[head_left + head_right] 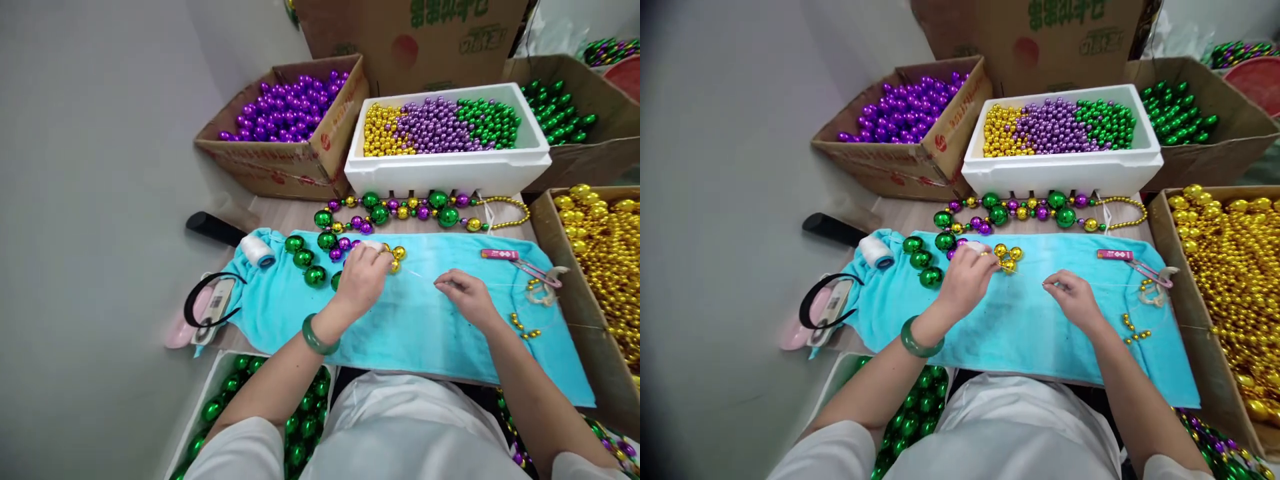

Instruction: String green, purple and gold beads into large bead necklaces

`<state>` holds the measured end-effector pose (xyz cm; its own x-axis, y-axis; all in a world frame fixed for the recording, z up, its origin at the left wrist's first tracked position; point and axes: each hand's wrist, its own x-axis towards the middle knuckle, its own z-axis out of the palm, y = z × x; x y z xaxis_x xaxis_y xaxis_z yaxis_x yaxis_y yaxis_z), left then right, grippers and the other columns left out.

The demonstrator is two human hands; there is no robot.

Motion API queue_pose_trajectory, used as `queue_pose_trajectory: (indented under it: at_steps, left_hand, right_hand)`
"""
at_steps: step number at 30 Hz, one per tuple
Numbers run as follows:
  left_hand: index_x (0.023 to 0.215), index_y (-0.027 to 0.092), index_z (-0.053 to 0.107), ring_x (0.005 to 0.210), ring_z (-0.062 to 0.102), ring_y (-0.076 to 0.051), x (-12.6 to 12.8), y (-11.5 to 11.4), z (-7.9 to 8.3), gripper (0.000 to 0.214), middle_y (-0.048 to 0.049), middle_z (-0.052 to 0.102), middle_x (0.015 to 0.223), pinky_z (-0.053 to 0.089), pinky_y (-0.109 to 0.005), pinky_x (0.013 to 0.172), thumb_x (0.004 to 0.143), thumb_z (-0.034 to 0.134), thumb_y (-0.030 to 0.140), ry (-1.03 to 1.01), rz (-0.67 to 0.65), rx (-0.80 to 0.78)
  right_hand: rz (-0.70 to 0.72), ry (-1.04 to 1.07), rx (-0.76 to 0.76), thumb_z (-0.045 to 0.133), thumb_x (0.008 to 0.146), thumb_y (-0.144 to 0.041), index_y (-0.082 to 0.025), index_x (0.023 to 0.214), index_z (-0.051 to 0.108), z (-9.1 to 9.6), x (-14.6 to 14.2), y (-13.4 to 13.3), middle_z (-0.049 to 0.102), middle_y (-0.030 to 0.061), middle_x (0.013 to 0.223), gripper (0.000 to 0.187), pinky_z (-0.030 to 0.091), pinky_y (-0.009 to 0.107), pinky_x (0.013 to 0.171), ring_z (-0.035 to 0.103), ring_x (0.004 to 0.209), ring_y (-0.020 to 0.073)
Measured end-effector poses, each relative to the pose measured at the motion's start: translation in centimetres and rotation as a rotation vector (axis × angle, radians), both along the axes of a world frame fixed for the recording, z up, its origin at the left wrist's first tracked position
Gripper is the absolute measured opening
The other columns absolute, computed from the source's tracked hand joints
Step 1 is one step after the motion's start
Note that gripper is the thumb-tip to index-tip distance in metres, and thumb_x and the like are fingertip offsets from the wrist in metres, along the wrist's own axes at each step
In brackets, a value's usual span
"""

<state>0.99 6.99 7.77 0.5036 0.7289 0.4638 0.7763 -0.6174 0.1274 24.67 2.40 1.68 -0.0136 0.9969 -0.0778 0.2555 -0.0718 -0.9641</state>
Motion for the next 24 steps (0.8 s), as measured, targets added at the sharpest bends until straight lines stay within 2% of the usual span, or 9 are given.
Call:
queue_pose_trajectory:
  at_steps: [2,5,8,11,14,17,19,21,24]
  left_hand:
    - [0.111,0.019,0.058,0.107,0.052,-0.023,0.9,0.5,0.3,0.023,-0.0115,0.057,0.113,0.047,-0.040,0.090,0.091,0.053,0.031,-0.271,0.029,-0.030]
    - [0.133,0.025,0.041,0.102,0.057,-0.018,3.0,0.9,-0.1,0.044,-0.0108,0.052,0.123,0.053,-0.031,0.078,0.092,0.052,0.037,-0.732,0.054,-0.243]
    - [0.139,0.031,0.034,0.101,0.060,-0.017,5.6,0.7,-0.6,0.051,-0.0102,0.050,0.129,0.054,-0.024,0.067,0.092,0.051,0.044,-1.089,0.095,-0.523]
    - [0.131,0.027,0.047,0.109,0.058,-0.019,8.5,0.0,-0.9,0.045,-0.0096,0.055,0.126,0.054,-0.022,0.068,0.090,0.054,0.042,-1.282,0.050,-0.943]
    - [0.125,0.024,0.054,0.107,0.059,-0.018,11.2,-0.7,-1.5,0.044,-0.0079,0.060,0.120,0.055,-0.024,0.071,0.084,0.063,0.035,-1.404,-0.080,-1.361]
    - [0.120,0.021,0.060,0.086,0.062,-0.013,13.0,-0.8,-2.5,0.046,-0.0054,0.064,0.101,0.053,-0.023,0.064,0.078,0.071,0.037,-1.433,-0.204,-1.615]
    - [0.110,0.016,0.065,0.066,0.057,-0.008,13.2,-0.3,-3.4,0.045,-0.0017,0.062,0.079,0.047,-0.019,0.054,0.073,0.074,0.041,-1.386,-0.196,-1.686]
    - [0.100,0.012,0.068,0.052,0.046,-0.004,12.9,0.4,-4.0,0.043,0.0030,0.054,0.063,0.037,-0.017,0.046,0.070,0.075,0.043,-1.327,-0.124,-1.675]
    - [0.091,0.011,0.071,0.047,0.039,-0.003,12.0,1.5,-4.4,0.036,0.0054,0.047,0.056,0.030,-0.017,0.044,0.072,0.072,0.041,-1.181,-0.063,-1.585]
  right_hand:
    - [-0.105,0.256,-0.103,0.071,0.069,-0.038,-0.019,0.071,0.069,0.8,0.2,0.5,0.057,0.0003,0.067,0.019,0.030,0.025,0.046,0.040,0.051,0.0092]
    - [-0.174,0.538,-0.248,0.078,0.059,-0.035,-0.017,0.067,0.069,1.9,0.8,1.4,0.057,0.0004,0.070,0.021,0.023,0.023,0.043,0.036,0.049,0.0061]
    - [-0.178,0.573,-0.283,0.080,0.056,-0.032,-0.017,0.068,0.071,2.5,1.9,2.1,0.064,0.0045,0.089,0.022,0.025,0.022,0.044,0.042,0.056,0.0065]
    - [-0.162,0.451,-0.191,0.076,0.063,-0.033,-0.018,0.075,0.072,2.5,2.6,2.5,0.063,0.0081,0.115,0.020,0.038,0.024,0.055,0.057,0.084,0.0162]
    - [-0.138,0.369,-0.069,0.070,0.069,-0.035,-0.018,0.078,0.072,2.2,2.7,2.7,0.060,0.0099,0.125,0.019,0.047,0.031,0.073,0.054,0.113,0.0250]
    - [-0.154,0.417,-0.069,0.068,0.070,-0.036,-0.018,0.078,0.070,1.9,2.6,2.9,0.058,0.0105,0.127,0.020,0.048,0.033,0.075,0.054,0.114,0.0257]
    - [-0.223,0.465,-0.102,0.069,0.068,-0.035,-0.018,0.077,0.069,1.9,2.7,2.9,0.060,0.0099,0.124,0.019,0.047,0.028,0.065,0.057,0.105,0.0229]
    - [-0.281,0.529,-0.134,0.072,0.066,-0.034,-0.018,0.077,0.068,2.1,3.2,2.9,0.065,0.0088,0.113,0.020,0.041,0.023,0.054,0.059,0.087,0.0170]
    - [-0.276,0.676,-0.135,0.073,0.067,-0.035,-0.020,0.079,0.062,2.7,4.2,2.7,0.066,0.0031,0.086,0.021,0.031,0.019,0.043,0.050,0.060,0.0091]
